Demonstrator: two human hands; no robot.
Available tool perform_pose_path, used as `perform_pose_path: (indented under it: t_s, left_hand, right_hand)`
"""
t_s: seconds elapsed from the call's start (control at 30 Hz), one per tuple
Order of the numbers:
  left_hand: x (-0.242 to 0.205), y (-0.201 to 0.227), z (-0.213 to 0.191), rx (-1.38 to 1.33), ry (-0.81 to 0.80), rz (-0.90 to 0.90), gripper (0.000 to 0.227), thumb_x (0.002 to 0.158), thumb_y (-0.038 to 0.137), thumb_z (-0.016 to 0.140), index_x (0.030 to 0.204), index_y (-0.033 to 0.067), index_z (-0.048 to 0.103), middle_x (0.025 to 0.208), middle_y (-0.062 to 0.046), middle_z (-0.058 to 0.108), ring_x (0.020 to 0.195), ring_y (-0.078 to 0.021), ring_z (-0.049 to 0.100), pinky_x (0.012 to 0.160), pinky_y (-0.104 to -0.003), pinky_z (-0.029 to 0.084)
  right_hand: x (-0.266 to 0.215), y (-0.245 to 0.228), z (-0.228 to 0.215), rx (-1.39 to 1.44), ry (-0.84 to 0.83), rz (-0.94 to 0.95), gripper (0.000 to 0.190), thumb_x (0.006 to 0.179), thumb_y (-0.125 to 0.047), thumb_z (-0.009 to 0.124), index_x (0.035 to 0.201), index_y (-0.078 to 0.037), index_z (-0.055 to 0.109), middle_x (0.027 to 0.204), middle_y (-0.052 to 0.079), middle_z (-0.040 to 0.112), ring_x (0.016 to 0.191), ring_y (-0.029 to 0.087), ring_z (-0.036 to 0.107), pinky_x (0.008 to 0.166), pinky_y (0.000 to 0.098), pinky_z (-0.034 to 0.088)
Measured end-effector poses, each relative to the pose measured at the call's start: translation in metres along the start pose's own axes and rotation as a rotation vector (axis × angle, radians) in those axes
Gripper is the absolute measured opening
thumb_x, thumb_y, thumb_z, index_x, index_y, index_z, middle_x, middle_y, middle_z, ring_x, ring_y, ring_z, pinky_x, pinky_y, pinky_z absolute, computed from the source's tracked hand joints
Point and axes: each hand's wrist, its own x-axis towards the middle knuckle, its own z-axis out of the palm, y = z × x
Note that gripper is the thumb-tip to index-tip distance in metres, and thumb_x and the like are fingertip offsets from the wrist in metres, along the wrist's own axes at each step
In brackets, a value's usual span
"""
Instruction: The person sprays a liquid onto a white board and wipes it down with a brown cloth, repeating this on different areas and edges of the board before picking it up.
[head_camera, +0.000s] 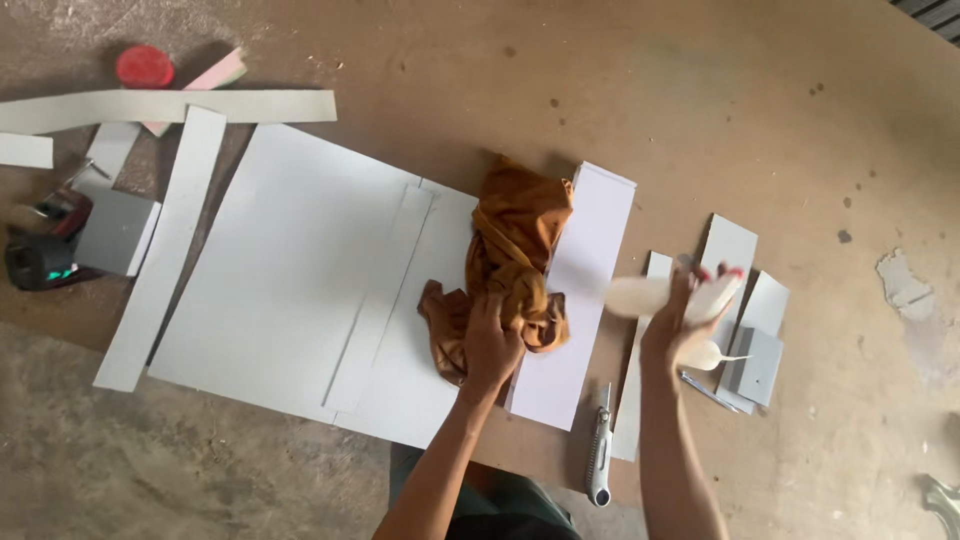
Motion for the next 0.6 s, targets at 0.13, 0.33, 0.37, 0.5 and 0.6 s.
perform_pose_path:
  t_s: [0.13,0.33,0.37,0.5,0.6]
  left_hand:
    - [-0.028,-0.019,0.022,0.071,-0.124,0.031,0.041,0.083,0.024,0.068,0.12,0.0089,0.062,0.109,-0.022,0.063,0.098,-0.0441,0.067,0.084,-0.052,0.056]
    - [0.002,0.054,-0.071,-0.197,-0.26,-0.048,0.062,0.091,0.014,0.058,0.152,0.0056,0.049,0.13,-0.028,0.062,0.123,-0.0429,0.063,0.106,-0.047,0.049]
    - [0.005,0.038,-0.069,-0.101,-0.175,0.007,0.064,0.086,0.02,0.063,0.148,0.0081,0.054,0.125,-0.024,0.065,0.119,-0.0399,0.065,0.103,-0.048,0.05]
    - [0.042,-0.022,-0.104,0.038,-0.052,-0.094,0.05,0.099,0.043,0.049,0.14,0.0176,0.064,0.128,-0.017,0.066,0.124,-0.0351,0.062,0.101,-0.048,0.048]
    - [0.064,-0.117,-0.1,0.533,0.114,0.12,0.045,0.092,0.021,0.066,0.136,0.0262,0.064,0.132,-0.01,0.062,0.12,-0.0325,0.061,0.089,-0.046,0.05]
  right_hand:
    - [0.093,0.136,-0.006,0.128,-0.014,-0.086,0.051,0.095,0.005,0.078,0.137,0.001,0.049,0.11,0.012,0.059,0.101,0.021,0.063,0.093,0.0352,0.058]
    - [0.099,0.159,-0.005,-0.221,-0.134,0.062,0.053,0.109,-0.01,0.078,0.15,-0.016,0.044,0.122,0.012,0.062,0.118,0.022,0.061,0.107,0.0449,0.054]
    - [0.101,0.158,-0.005,-0.302,-0.163,0.134,0.055,0.111,-0.013,0.076,0.152,-0.013,0.04,0.132,0.018,0.059,0.127,0.033,0.056,0.111,0.0522,0.047]
    - [0.077,0.13,0.001,-0.291,-0.227,0.287,0.103,0.105,-0.007,0.089,0.161,0.001,0.002,0.164,0.036,0.022,0.15,0.059,0.016,0.123,0.0707,0.017]
    - [-0.014,0.054,0.009,-0.264,-0.114,0.236,0.078,0.102,0.017,0.065,0.16,-0.013,0.022,0.16,0.028,0.021,0.153,0.052,0.019,0.126,0.0642,0.005]
